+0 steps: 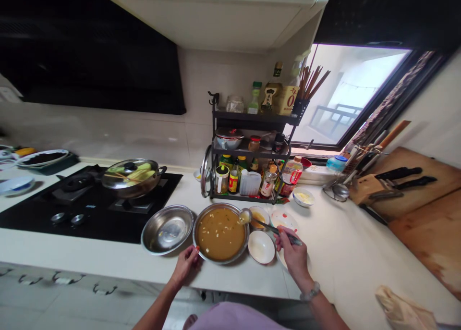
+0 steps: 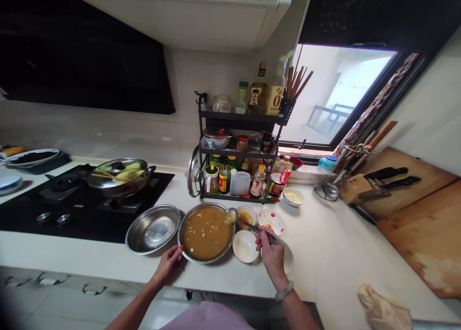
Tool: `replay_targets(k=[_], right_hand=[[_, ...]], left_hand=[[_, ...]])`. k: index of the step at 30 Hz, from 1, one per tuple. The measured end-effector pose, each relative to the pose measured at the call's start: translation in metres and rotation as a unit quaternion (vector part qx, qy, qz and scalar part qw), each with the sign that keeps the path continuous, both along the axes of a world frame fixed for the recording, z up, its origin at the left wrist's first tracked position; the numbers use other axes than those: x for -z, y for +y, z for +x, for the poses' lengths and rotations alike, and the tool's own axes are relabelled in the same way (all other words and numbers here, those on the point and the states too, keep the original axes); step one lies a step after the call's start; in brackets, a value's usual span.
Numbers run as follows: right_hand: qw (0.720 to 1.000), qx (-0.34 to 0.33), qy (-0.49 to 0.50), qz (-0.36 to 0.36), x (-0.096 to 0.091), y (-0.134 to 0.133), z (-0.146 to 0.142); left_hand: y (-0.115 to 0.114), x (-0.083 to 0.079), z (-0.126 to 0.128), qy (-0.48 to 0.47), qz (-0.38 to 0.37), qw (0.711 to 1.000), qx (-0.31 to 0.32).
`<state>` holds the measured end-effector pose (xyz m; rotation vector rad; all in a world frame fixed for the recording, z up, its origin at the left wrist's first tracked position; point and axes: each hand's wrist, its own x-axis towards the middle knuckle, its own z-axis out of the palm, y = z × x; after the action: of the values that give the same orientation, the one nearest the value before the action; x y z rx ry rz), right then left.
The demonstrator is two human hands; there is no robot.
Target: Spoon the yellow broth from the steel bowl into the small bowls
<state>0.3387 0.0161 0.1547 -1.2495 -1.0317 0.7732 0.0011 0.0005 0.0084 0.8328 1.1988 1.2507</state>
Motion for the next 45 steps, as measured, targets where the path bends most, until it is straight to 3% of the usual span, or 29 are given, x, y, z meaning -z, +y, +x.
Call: replay_targets(k=[6,10,19,24,31,37,45], right_hand=[[0.980,-0.098,-0.124,0.118,-0.002,-0.009,-0.005],[0.962,-0.116,-0.189,0.161,0.004,-0.008,0.000],[0.973,-0.059,-0.220,0.043,0.043,0.013,0.023],[0.971,-0.036,-0.232,0.037,0.050,0.018,0.031],[0.985,-0.007,-0.174,0.004,0.050,0.016,0.033],[0.996,0.064,-0.015,-0.056,0.043,0.017,0.029],[0.991,0.096,0.083,-0.050,0.035,0.017,0.033]], left_hand=[[0.001,0.005,-0.001,-0.002,0.001,1.000,0.006],[0.001,0.008,-0.003,0.006,-0.003,1.000,0.006],[0.001,0.004,-0.002,0.006,0.000,1.000,0.008],[0.002,0.009,-0.003,0.020,0.008,1.000,0.010],[0.000,0.002,0.000,0.014,0.000,1.000,0.003],[0.000,-0.003,0.001,0.009,-0.007,1.000,0.001],[-0.001,-0.004,0.001,0.000,-0.007,1.000,0.003]])
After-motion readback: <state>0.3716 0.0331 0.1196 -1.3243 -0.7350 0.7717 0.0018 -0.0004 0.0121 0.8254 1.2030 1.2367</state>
